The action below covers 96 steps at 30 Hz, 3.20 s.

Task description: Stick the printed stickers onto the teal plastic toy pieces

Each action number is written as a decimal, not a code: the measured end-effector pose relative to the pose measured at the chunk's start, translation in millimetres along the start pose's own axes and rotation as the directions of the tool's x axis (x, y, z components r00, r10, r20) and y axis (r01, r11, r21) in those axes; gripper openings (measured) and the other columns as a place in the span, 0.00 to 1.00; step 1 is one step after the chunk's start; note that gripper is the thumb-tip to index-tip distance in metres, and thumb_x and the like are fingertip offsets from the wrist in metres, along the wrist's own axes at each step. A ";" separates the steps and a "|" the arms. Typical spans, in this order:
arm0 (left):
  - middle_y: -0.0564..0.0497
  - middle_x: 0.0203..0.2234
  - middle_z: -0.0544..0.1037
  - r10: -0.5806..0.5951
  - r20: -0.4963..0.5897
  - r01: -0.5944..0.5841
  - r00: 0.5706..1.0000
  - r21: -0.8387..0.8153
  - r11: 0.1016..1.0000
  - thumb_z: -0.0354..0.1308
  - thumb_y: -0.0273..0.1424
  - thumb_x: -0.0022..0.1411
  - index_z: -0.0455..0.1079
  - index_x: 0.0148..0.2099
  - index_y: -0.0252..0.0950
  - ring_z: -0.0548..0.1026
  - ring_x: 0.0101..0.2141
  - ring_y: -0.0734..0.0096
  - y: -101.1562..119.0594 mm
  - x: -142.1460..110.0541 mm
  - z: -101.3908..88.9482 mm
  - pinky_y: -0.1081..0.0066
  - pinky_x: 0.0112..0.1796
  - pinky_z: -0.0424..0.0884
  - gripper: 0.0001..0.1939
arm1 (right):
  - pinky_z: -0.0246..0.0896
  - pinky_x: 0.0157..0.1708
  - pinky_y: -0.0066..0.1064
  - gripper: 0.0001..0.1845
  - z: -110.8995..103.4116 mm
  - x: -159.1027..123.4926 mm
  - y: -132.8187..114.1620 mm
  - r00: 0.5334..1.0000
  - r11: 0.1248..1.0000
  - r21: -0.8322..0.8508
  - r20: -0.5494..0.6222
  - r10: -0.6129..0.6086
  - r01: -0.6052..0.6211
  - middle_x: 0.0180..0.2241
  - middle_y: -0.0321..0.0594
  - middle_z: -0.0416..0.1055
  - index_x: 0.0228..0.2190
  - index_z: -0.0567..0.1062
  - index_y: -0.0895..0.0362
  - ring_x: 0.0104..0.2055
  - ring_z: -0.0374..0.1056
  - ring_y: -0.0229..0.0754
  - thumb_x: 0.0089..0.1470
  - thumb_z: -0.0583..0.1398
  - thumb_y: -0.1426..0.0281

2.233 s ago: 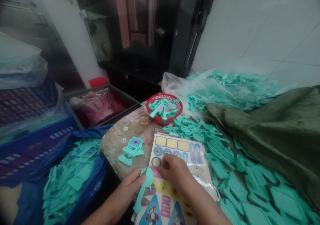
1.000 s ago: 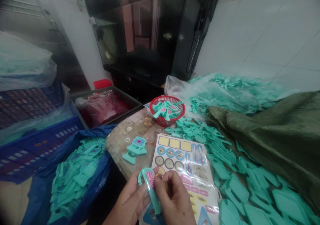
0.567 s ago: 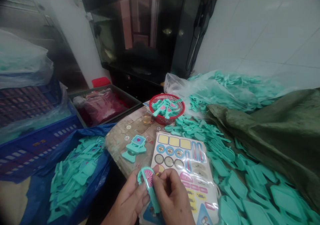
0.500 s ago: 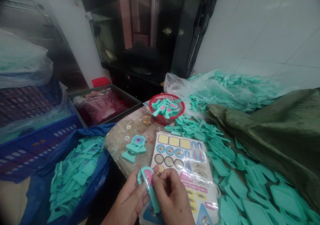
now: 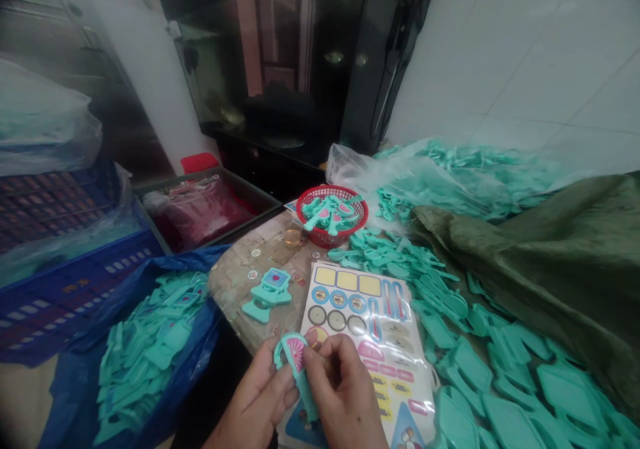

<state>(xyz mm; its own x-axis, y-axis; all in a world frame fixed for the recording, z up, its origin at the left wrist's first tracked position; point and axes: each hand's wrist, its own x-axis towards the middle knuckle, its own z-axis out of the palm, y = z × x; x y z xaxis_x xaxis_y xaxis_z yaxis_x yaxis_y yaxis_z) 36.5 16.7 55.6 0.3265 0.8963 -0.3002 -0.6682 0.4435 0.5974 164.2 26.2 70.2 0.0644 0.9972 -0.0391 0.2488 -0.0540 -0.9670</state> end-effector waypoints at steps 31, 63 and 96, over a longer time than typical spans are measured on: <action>0.37 0.48 0.72 0.627 0.058 -0.083 0.777 0.996 0.011 0.47 0.43 0.56 0.64 0.51 0.30 0.71 0.48 0.52 107.5 105.5 -40.0 0.54 0.50 0.64 0.27 | 0.64 0.37 0.41 0.27 -187.0 52.3 87.9 0.941 0.633 -0.733 -0.338 -0.023 -0.248 0.38 0.51 0.69 0.45 0.73 0.61 0.38 0.71 0.52 0.45 0.57 0.59; 0.45 0.46 0.78 0.133 -0.003 -0.106 0.991 0.590 0.801 0.59 0.47 0.52 0.74 0.47 0.43 0.76 0.44 0.56 5.9 10.1 0.7 0.64 0.42 0.75 0.22 | 0.62 0.27 0.29 0.12 -122.6 35.3 8.2 0.958 0.600 -0.798 -0.122 -0.259 0.061 0.29 0.40 0.73 0.33 0.73 0.53 0.28 0.68 0.42 0.49 0.52 0.64; 0.46 0.37 0.78 -0.205 -0.135 0.235 0.969 0.268 0.934 0.59 0.30 0.56 0.69 0.44 0.32 0.77 0.38 0.64 9.7 34.8 2.2 0.64 0.40 0.75 0.13 | 0.55 0.31 0.31 0.09 -83.0 56.3 39.5 0.970 0.729 -0.647 0.223 -0.100 0.223 0.27 0.37 0.68 0.26 0.67 0.54 0.29 0.63 0.41 0.56 0.51 0.68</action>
<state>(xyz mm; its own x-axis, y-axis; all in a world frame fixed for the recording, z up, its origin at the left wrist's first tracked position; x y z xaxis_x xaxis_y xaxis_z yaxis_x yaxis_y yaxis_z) 42.8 52.2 52.6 0.3630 0.7772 -0.5140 -0.3682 0.6264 0.6871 257.9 75.9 50.7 -0.1775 0.9841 0.0025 0.8208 0.1495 -0.5512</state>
